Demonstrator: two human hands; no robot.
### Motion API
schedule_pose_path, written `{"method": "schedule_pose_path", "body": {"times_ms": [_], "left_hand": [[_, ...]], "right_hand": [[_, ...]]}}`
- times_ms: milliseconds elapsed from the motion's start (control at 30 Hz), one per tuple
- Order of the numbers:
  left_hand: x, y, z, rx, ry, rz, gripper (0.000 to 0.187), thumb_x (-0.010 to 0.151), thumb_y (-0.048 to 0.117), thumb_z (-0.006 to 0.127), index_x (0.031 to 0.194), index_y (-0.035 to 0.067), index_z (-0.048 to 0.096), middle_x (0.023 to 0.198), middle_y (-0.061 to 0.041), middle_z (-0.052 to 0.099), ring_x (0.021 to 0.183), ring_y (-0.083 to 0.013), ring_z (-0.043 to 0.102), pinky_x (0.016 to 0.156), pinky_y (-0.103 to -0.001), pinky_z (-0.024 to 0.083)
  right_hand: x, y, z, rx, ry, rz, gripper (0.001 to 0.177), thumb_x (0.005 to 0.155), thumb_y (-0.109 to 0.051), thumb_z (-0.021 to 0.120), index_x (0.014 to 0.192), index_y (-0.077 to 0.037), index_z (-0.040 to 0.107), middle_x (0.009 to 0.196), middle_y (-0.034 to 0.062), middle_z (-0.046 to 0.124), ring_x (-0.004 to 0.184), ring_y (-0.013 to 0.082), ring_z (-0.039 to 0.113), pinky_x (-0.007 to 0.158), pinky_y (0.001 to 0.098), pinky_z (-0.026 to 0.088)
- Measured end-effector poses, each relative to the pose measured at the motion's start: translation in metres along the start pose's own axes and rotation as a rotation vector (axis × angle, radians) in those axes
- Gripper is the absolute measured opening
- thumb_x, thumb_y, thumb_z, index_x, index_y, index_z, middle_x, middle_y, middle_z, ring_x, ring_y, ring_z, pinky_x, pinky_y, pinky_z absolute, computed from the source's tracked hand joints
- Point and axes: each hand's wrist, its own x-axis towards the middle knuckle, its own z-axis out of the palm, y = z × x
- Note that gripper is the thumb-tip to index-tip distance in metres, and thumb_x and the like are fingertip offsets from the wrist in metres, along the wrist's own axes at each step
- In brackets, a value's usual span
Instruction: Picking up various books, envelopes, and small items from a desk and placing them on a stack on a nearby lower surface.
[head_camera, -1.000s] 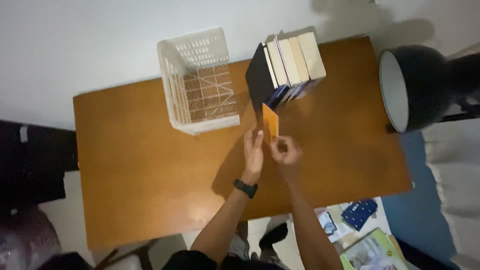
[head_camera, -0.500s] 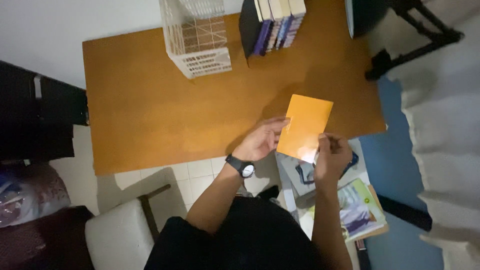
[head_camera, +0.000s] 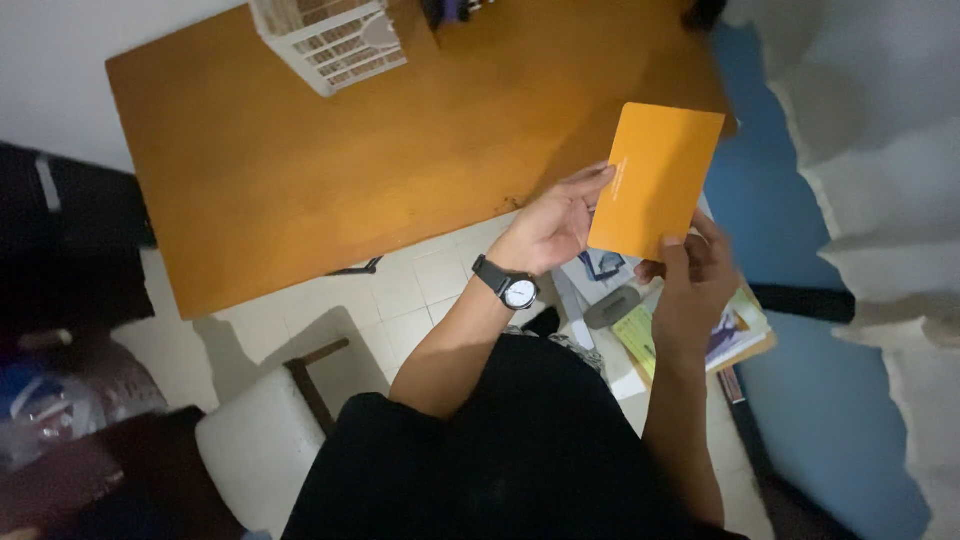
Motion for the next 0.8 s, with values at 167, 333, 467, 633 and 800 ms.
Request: {"method": "schedule_pose_path", "body": {"times_ms": [167,333,467,633,800], "left_hand": [[0.006,-0.019,0.018,0.078,-0.055,-0.088,0.046,0.106,0.022,0.059,0.149,0.006,0.048,0.136,-0.011,0.062,0.122,-0.0228,0.063,0.102,-0.043,0.054],[0.014,-0.036,0.019,0.179,-0.024,-0.204,0.044,0.107,0.019,0.055,0.148,0.005,0.047,0.133,-0.010,0.060,0.116,-0.0222,0.063,0.101,-0.042,0.055],[0.007,-0.038,0.011,0.155,-0.231,-0.296,0.041,0.112,0.019,0.054,0.149,0.005,0.050,0.135,-0.010,0.060,0.118,-0.0210,0.062,0.103,-0.040,0.053],[-0.005,-0.043,0.007,0.129,-0.279,-0.390,0.039,0.113,0.018,0.055,0.149,0.003,0.052,0.136,-0.009,0.060,0.123,-0.0216,0.060,0.107,-0.039,0.052],[-0.003,-0.054,0.004,0.100,-0.233,-0.483,0.044,0.107,0.016,0.057,0.148,0.006,0.048,0.135,-0.010,0.060,0.123,-0.0226,0.061,0.106,-0.043,0.052]], "right_hand": [[-0.023,-0.002,-0.021,-0.020,0.128,-0.031,0.035,0.106,-0.007,0.061,0.138,0.004,0.056,0.096,0.0109,0.071,0.070,0.0125,0.067,0.061,0.0275,0.054],[-0.053,-0.007,-0.023,0.021,0.262,-0.076,0.032,0.110,-0.005,0.061,0.140,0.005,0.057,0.093,0.0107,0.069,0.071,0.0133,0.065,0.063,0.0272,0.052],[-0.076,-0.001,-0.018,0.037,0.373,-0.089,0.031,0.110,-0.006,0.059,0.139,0.005,0.056,0.095,0.0100,0.071,0.073,0.0146,0.068,0.064,0.0286,0.054],[-0.101,0.000,-0.012,0.031,0.491,-0.031,0.032,0.108,-0.009,0.059,0.137,0.004,0.057,0.092,0.0094,0.073,0.069,0.0148,0.069,0.060,0.0299,0.056],[-0.115,0.008,-0.017,0.199,0.490,-0.087,0.037,0.110,-0.009,0.064,0.144,0.005,0.059,0.090,0.0067,0.067,0.072,0.0144,0.066,0.065,0.0303,0.055]]}}
